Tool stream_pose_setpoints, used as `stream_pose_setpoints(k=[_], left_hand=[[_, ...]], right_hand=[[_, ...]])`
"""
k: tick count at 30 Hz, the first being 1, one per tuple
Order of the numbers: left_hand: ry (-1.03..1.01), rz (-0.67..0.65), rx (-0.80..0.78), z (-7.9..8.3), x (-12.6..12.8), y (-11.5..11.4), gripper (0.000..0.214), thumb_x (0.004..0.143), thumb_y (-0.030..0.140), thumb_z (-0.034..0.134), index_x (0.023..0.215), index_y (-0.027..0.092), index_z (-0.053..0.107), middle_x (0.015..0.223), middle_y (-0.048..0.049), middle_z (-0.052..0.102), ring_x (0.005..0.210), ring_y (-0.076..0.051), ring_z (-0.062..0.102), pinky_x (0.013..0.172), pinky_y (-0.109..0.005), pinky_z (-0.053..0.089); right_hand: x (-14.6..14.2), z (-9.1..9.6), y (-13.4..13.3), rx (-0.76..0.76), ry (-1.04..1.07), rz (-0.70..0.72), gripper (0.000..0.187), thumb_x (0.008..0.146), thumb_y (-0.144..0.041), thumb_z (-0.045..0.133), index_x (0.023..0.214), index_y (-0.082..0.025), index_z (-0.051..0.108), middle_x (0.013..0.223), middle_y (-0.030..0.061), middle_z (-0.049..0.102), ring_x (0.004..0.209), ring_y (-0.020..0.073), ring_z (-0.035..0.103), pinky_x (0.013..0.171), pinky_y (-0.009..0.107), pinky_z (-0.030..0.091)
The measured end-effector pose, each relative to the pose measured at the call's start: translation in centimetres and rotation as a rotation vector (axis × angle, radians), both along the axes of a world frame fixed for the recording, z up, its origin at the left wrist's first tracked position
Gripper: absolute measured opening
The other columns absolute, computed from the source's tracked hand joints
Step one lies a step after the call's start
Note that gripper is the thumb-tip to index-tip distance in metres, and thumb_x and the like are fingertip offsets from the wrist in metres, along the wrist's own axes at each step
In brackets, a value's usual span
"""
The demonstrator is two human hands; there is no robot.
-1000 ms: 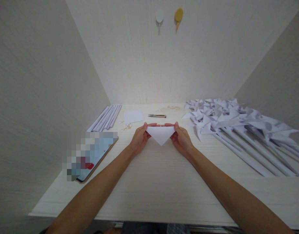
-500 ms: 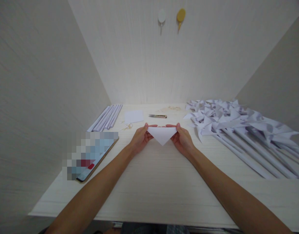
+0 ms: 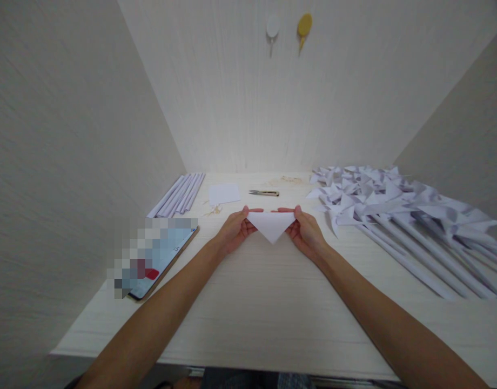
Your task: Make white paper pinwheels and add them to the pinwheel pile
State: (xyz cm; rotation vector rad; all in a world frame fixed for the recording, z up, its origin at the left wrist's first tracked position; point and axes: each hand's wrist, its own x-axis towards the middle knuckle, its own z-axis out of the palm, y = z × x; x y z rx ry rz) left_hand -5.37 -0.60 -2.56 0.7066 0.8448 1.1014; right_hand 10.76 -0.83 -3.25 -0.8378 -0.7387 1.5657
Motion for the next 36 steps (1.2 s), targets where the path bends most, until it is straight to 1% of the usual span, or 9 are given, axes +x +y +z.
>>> stream_pose_setpoints(k=[6, 12, 21, 27, 30, 33, 36], left_hand=[[-0.024, -0.012, -0.018, -0.17, -0.09, 0.16, 0.036, 0.085, 0.025, 0.032, 0.08, 0.007, 0.063, 0.077, -0.0127, 0.066, 0.072, -0.014, 0.061, 0.076, -0.03, 0.046], [-0.028, -0.02, -0.011, -0.13, -0.12, 0.2, 0.037, 0.085, 0.024, 0.032, 0.082, 0.007, 0.063, 0.079, -0.0143, 0.066, 0.075, -0.016, 0.062, 0.079, -0.032, 0.045], [-0.016, -0.061, 0.015, -0.24, -0.53, 0.3, 0.036, 0.085, 0.025, 0.032, 0.081, 0.008, 0.064, 0.082, -0.0139, 0.066, 0.076, -0.016, 0.062, 0.079, -0.032, 0.045], [-0.042, -0.046, 0.055, -0.71, -0.41, 0.45, 0.037, 0.085, 0.027, 0.032, 0.083, 0.009, 0.064, 0.088, -0.0143, 0.066, 0.08, -0.016, 0.061, 0.081, -0.031, 0.044], [-0.058, -0.046, 0.088, -0.77, -0.33, 0.39, 0.036, 0.084, 0.029, 0.033, 0.086, 0.009, 0.064, 0.092, -0.0144, 0.065, 0.084, -0.017, 0.06, 0.083, -0.031, 0.043], [-0.051, -0.043, 0.086, -0.62, -0.28, 0.3, 0.036, 0.084, 0.03, 0.033, 0.089, 0.009, 0.063, 0.094, -0.0145, 0.064, 0.086, -0.017, 0.059, 0.084, -0.031, 0.043], [-0.048, -0.039, 0.069, -0.45, -0.27, 0.25, 0.037, 0.085, 0.029, 0.032, 0.088, 0.009, 0.063, 0.092, -0.0143, 0.065, 0.084, -0.016, 0.06, 0.083, -0.031, 0.043]], right_hand=[[0.03, 0.02, 0.05, 0.003, 0.006, -0.001, 0.036, 0.084, -0.031, 0.039, 0.068, -0.012, 0.065, 0.069, 0.0116, 0.068, 0.074, 0.0173, 0.063, 0.072, 0.032, 0.05], [0.09, 0.17, 0.03, -0.002, 0.023, 0.012, 0.039, 0.086, -0.026, 0.033, 0.068, -0.012, 0.065, 0.069, 0.0111, 0.068, 0.076, 0.0167, 0.063, 0.072, 0.031, 0.05], [0.23, 0.16, 0.05, 0.007, -0.007, 0.053, 0.037, 0.084, -0.032, 0.037, 0.069, -0.013, 0.065, 0.07, 0.0107, 0.068, 0.074, 0.0164, 0.063, 0.069, 0.03, 0.05], [0.29, -0.05, 0.18, 0.009, 0.01, 0.065, 0.035, 0.084, -0.032, 0.037, 0.071, -0.013, 0.065, 0.071, 0.0101, 0.068, 0.078, 0.0176, 0.062, 0.072, 0.033, 0.049], [0.3, -0.27, 0.24, 0.02, 0.023, 0.068, 0.035, 0.084, -0.032, 0.037, 0.072, -0.014, 0.065, 0.076, 0.0099, 0.068, 0.079, 0.0174, 0.062, 0.074, 0.034, 0.048], [0.3, -0.38, 0.26, 0.044, 0.035, 0.072, 0.034, 0.084, -0.034, 0.038, 0.073, -0.015, 0.065, 0.083, 0.0092, 0.068, 0.082, 0.017, 0.061, 0.075, 0.033, 0.048], [0.29, -0.34, 0.23, 0.04, 0.03, 0.072, 0.035, 0.084, -0.034, 0.037, 0.072, -0.015, 0.065, 0.082, 0.0091, 0.068, 0.083, 0.017, 0.061, 0.076, 0.033, 0.047]])
